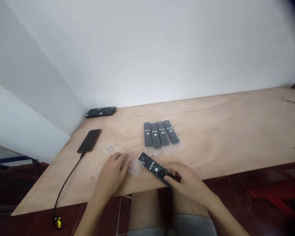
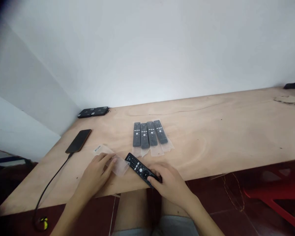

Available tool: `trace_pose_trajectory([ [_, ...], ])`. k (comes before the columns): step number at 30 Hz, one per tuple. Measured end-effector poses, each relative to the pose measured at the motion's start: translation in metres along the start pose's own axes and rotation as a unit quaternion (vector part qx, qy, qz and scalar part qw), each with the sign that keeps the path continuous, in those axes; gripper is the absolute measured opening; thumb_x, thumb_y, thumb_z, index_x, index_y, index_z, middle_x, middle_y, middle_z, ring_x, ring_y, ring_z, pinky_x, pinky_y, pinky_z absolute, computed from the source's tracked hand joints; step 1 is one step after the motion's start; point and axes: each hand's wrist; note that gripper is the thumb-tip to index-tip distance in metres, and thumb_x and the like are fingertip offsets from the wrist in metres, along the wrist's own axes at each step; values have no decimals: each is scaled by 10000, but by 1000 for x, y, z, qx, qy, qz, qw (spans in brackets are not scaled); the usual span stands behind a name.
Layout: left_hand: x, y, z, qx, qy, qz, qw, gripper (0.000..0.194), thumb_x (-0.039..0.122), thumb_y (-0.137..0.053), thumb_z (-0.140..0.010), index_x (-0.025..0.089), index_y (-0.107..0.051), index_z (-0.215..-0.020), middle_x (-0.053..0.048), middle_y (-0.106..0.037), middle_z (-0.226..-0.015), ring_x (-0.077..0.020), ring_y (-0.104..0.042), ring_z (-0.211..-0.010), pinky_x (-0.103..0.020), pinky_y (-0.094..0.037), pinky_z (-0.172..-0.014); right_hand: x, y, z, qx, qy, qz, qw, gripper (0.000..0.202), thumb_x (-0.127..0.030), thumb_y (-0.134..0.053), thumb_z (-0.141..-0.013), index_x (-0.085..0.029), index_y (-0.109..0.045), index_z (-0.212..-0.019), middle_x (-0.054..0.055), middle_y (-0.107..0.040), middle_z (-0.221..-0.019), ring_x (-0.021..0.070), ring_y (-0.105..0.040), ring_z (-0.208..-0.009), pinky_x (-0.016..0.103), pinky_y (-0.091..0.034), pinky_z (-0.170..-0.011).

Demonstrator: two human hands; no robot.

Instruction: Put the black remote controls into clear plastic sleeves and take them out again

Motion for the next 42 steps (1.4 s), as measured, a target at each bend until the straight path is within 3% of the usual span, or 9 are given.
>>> trace_pose_trajectory([
  [3, -2, -4, 6, -20, -7, -10, 1000, 298, 431, -547, -1091, 255, -758, -1205, -122, -727, -1202, -355, -676, -1091, -548, -573, -984, -3, -5, -2, -11, 36, -11, 999, 447, -247, -659, -1018, -300, -682, -1462, 64, -773, -1389, 306, -714, -1230, 433, -562, -1050],
  [5, -14, -6, 8, -23, -1, 8, 1000, 288, 426, -564, -1090, 260, -754, -1230, -114, -725, -1240, -347, -673, -1129, -545, -574, -1015, -5, -9, -3, -22, 55, 1, 998, 505, -234, -637, -1034, -322, -624, -1531, 53, -748, -1453, 302, -705, -1274, 439, -558, -1081],
  [9, -45, -3, 6, -32, -30, 61, 997, 299, 365, -542, -1110, 265, -742, -1309, -88, -716, -1386, -323, -644, -1318, -532, -547, -1141, -10, -25, -10, -20, 73, 64, 995, 438, -269, -598, -1083, -294, -616, -1521, 80, -754, -1443, 314, -716, -1266, 450, -560, -1072],
  [12, -55, 1, 6, -17, -68, 65, 995, 314, 311, -508, -1114, 278, -748, -1312, -70, -724, -1413, -331, -577, -1437, -549, -506, -1200, -17, -44, -24, -17, 70, 139, 988, 368, -300, -558, -1118, -263, -643, -1474, 114, -806, -1283, 329, -756, -1117, 443, -574, -960],
  [18, -24, 6, 28, 21, -10, 79, 997, 219, 395, -581, -1106, 271, -755, -1148, -85, -733, -1183, -286, -699, -1141, -431, -604, -983, -29, -64, -52, 15, 65, 171, 983, 270, -301, -586, -1124, -229, -659, -1373, 91, -774, -1125, 273, -724, -974, 374, -538, -862],
  [21, -16, 3, 40, 4, -10, 94, 996, 207, 416, -625, -1086, 281, -781, -1079, -69, -736, -1150, -272, -723, -1093, -401, -626, -944, -30, -62, -51, 24, 132, 168, 977, 125, -258, -600, -1109, -222, -695, -1180, 85, -711, -1132, 267, -656, -1017, 391, -531, -909],
  [24, -19, -2, 43, 10, -5, 107, 994, 215, 405, -633, -1079, 277, -801, -1111, -71, -744, -1199, -270, -738, -1115, -410, -642, -975, -30, -59, -47, -4, 208, 183, 961, 136, -210, -571, -1114, -216, -705, -1093, 92, -693, -1187, 284, -599, -1138, 437, -509, -1021],
  [35, -26, -18, 11, 26, 2, 113, 993, 283, 338, -562, -1098, 216, -780, -1232, -115, -741, -1330, -289, -740, -1221, -493, -625, -1098, -34, -75, -62, 20, 140, 234, 962, 433, -287, -540, -1124, -272, -576, -1556, 81, -608, -1607, 384, -457, -1477, 601, -373, -1217],
  [42, -25, -32, 4, 62, -37, 76, 995, 345, 319, -539, -1109, 228, -713, -1392, -140, -699, -1495, -373, -605, -1468, -634, -505, -1225, -30, -84, -77, 51, 108, 255, 960, 498, -384, -513, -1136, -296, -536, -1626, 48, -544, -1711, 394, -355, -1625, 659, -231, -1307],
])
Point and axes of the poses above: each hand's wrist, its own z-axis away from the middle knuckle, its own y-axis out of the back of the hand, x = y × z
